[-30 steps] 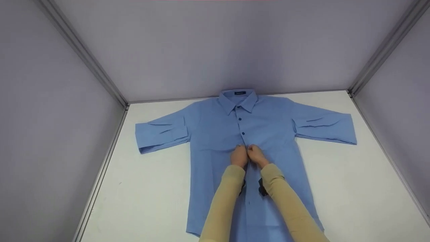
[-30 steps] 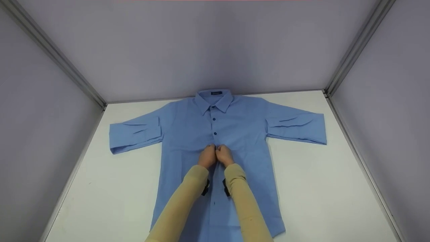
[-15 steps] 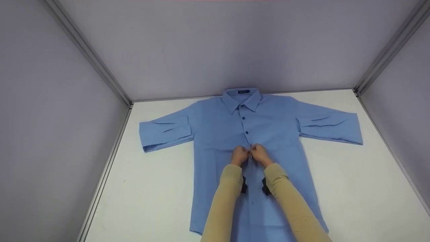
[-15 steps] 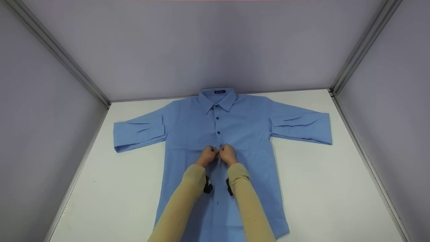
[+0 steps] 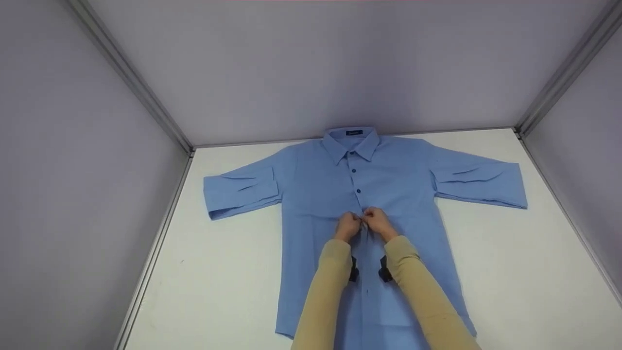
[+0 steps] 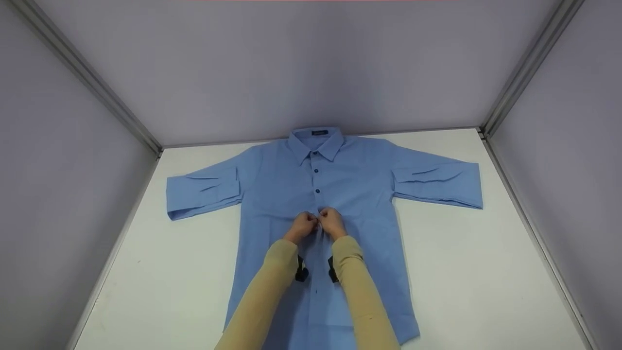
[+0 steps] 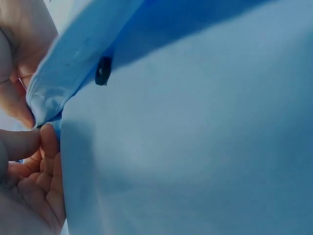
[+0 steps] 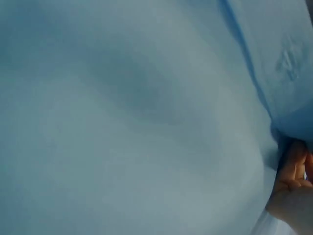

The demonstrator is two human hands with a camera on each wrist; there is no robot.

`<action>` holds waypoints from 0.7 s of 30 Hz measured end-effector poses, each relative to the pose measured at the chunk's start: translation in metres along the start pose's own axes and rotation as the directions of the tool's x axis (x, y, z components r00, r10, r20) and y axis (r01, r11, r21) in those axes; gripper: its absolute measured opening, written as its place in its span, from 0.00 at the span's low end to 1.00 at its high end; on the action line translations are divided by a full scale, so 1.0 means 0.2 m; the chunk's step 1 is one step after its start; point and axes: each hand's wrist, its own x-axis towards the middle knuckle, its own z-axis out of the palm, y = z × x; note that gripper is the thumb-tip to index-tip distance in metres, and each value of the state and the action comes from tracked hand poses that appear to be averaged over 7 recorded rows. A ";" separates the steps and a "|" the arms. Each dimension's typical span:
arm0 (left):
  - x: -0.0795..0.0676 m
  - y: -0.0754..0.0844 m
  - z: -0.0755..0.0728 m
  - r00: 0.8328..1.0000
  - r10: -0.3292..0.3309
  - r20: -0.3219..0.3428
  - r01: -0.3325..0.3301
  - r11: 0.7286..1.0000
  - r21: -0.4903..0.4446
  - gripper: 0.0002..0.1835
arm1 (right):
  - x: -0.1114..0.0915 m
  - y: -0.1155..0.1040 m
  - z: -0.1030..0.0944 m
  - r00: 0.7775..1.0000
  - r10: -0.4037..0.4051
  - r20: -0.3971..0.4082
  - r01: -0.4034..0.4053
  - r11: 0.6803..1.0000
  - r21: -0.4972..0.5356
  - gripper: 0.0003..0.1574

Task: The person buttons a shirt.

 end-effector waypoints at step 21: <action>0.10 -0.10 0.05 0.997 -0.064 -0.041 0.048 0.953 -0.299 0.17 | -0.25 -0.44 -0.08 0.994 0.108 0.025 -0.110 0.981 0.160 0.11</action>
